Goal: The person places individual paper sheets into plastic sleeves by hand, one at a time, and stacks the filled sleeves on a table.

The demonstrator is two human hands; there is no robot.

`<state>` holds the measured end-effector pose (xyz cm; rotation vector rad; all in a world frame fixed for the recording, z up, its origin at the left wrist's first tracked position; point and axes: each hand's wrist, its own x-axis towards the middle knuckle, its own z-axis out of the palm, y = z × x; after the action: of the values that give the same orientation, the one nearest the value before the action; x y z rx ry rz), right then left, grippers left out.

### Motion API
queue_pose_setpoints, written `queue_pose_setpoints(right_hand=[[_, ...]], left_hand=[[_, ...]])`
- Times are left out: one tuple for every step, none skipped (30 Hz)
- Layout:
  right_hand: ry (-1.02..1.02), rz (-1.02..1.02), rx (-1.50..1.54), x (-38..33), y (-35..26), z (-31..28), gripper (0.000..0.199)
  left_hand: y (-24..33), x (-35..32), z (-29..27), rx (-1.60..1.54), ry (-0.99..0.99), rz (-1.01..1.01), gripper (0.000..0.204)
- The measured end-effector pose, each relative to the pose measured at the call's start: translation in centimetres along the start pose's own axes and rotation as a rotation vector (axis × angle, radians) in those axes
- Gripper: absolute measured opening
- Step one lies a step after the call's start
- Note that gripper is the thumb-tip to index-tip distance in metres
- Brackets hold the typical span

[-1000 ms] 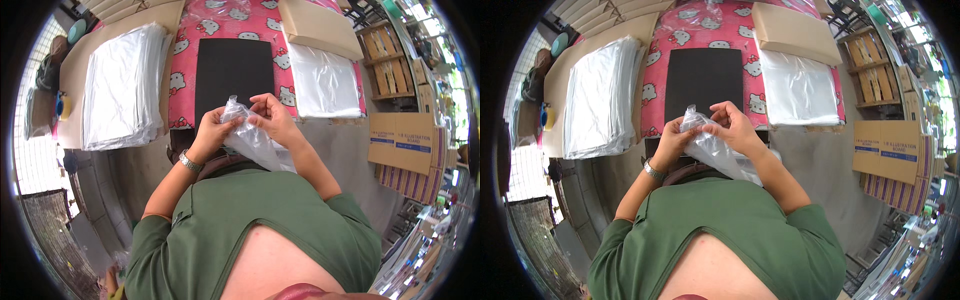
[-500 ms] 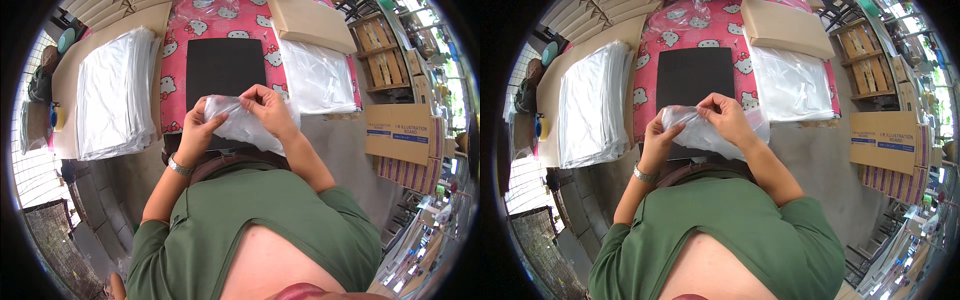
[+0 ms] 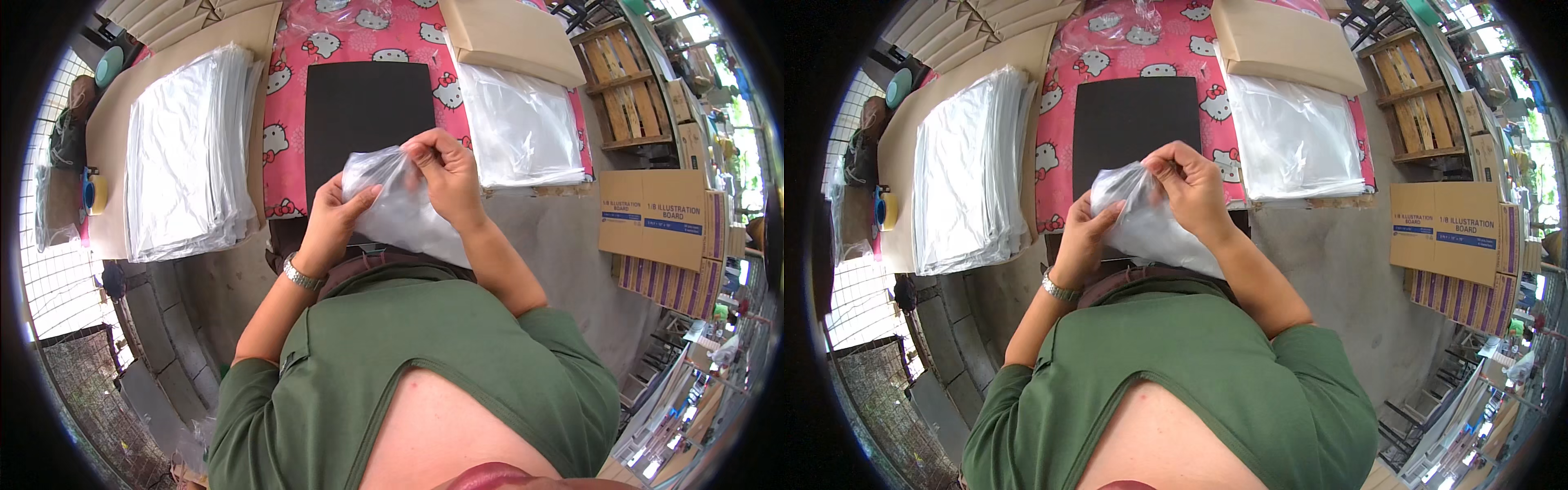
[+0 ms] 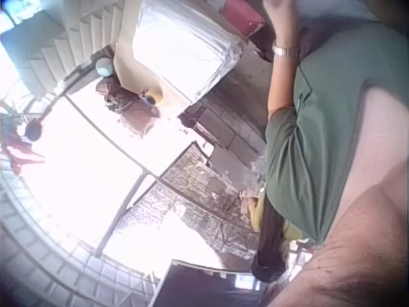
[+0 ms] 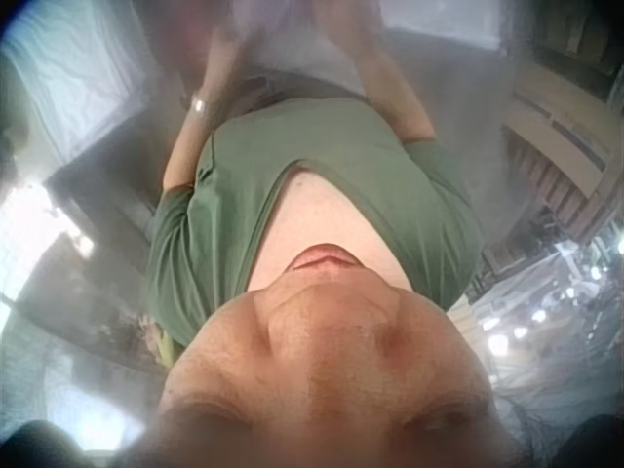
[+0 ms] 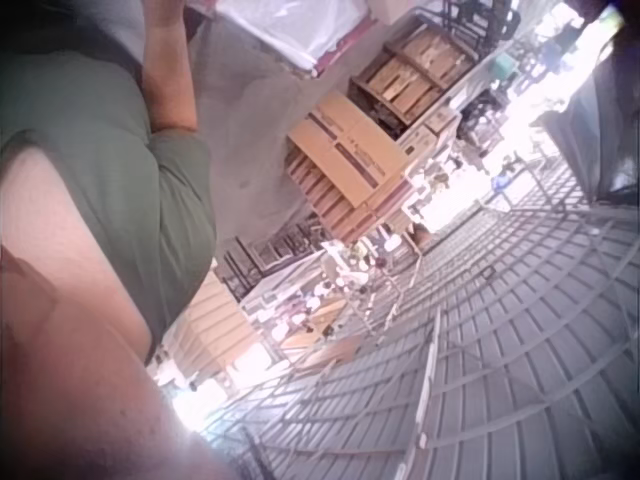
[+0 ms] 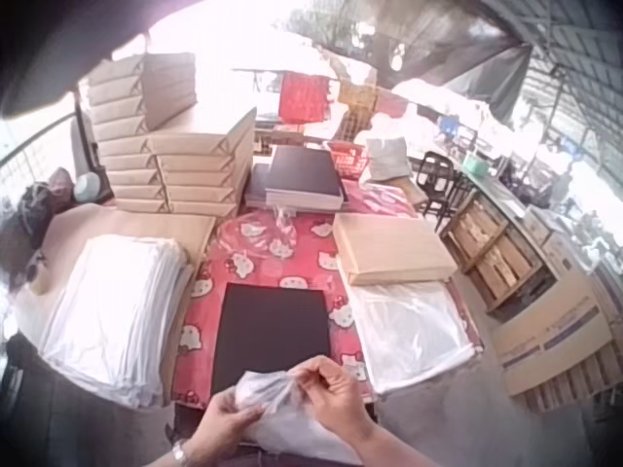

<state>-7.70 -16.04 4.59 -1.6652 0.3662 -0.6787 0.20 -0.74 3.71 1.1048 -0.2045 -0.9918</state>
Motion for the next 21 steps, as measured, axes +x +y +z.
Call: queue_pose_setpoints(right_hand=[[-0.023, 0.054, 0.040, -0.1, -0.7, 0.0, 0.016], [-0.048, 0.108, 0.080, -0.1, -1.1, -0.1, 0.018], [-0.102, 0.136, 0.082, -0.2, -0.6, -0.5, 0.018], [-0.159, 0.162, 0.083, -0.3, 0.3, -1.1, 0.018], [-0.216, 0.187, 0.085, -0.3, 0.8, -1.5, 0.019], [-0.222, 0.226, 0.022, -0.4, 0.3, -1.7, 0.018], [-0.248, 0.263, 0.051, -0.5, 0.3, -1.9, 0.017], [-0.273, 0.300, 0.080, -0.6, 0.5, -2.1, 0.017], [-0.292, 0.340, 0.106, -0.7, 0.6, -2.2, 0.017], [-0.307, 0.363, 0.112, -0.7, 0.5, -2.2, 0.015], [-0.303, 0.361, 0.005, -0.5, 0.3, -2.1, 0.015], [-0.301, 0.356, -0.099, -0.1, 0.0, -2.1, 0.014], [-0.298, 0.350, -0.204, 0.3, 0.0, -2.0, 0.014], [-0.248, 0.209, -0.262, 0.7, 0.6, -2.1, 0.013], [-0.198, 0.066, -0.320, 1.1, 1.3, -2.2, 0.012], [-0.146, -0.078, -0.376, 1.4, 1.8, -2.3, 0.012], [-0.106, 0.000, -0.122, 1.5, 1.9, -2.1, 0.013], [-0.064, 0.084, 0.128, 1.7, 1.8, -1.6, 0.013], [-0.020, 0.167, 0.378, 1.9, 1.4, -1.2, 0.014], [-0.043, 0.326, 0.585, 1.9, 0.4, -1.2, 0.014], [-0.145, 0.420, 0.580, 1.8, -0.6, -1.2, 0.013]], left_hand=[[0.3, -0.2, 0.1, -0.032, 0.011, 0.022, 0.023], [0.6, -0.2, -0.2, -0.089, 0.020, 0.012, 0.023], [1.1, -0.4, -0.1, -0.103, 0.023, 0.032, 0.021], [1.7, -0.5, 0.0, -0.119, 0.026, 0.057, 0.018], [2.0, -0.5, -0.1, -0.135, 0.030, 0.081, 0.016], [2.0, -0.4, -0.9, -0.112, 0.011, 0.117, 0.012], [1.9, -0.5, -1.5, -0.065, 0.025, 0.132, 0.013], [1.8, -0.5, -1.9, -0.017, 0.038, 0.147, 0.014], [1.6, -0.5, -2.2, 0.030, 0.047, 0.157, 0.015], [1.6, -0.7, -2.2, 0.087, 0.071, 0.151, 0.017], [1.5, -1.0, -2.0, 0.144, 0.095, 0.144, 0.019], [1.4, -1.2, -1.9, 0.203, 0.120, 0.139, 0.020], [1.3, -1.1, -1.4, 0.180, 0.124, 0.172, 0.021], [1.1, -0.9, -0.6, 0.158, 0.129, 0.205, 0.021], [1.0, -0.7, 0.1, 0.134, 0.132, 0.241, 0.022], [0.8, -0.5, 0.5, 0.114, 0.111, 0.242, 0.025], [0.9, -0.6, 0.6, 0.149, 0.083, 0.190, 0.023], [1.1, -0.7, 0.7, 0.181, 0.053, 0.132, 0.023], [1.2, -0.7, 0.7, 0.212, 0.023, 0.074, 0.022], [1.1, -0.6, -0.2, 0.229, -0.103, -0.014, 0.020], [1.1, -0.8, -0.6, 0.174, -0.050, -0.011, 0.020]])
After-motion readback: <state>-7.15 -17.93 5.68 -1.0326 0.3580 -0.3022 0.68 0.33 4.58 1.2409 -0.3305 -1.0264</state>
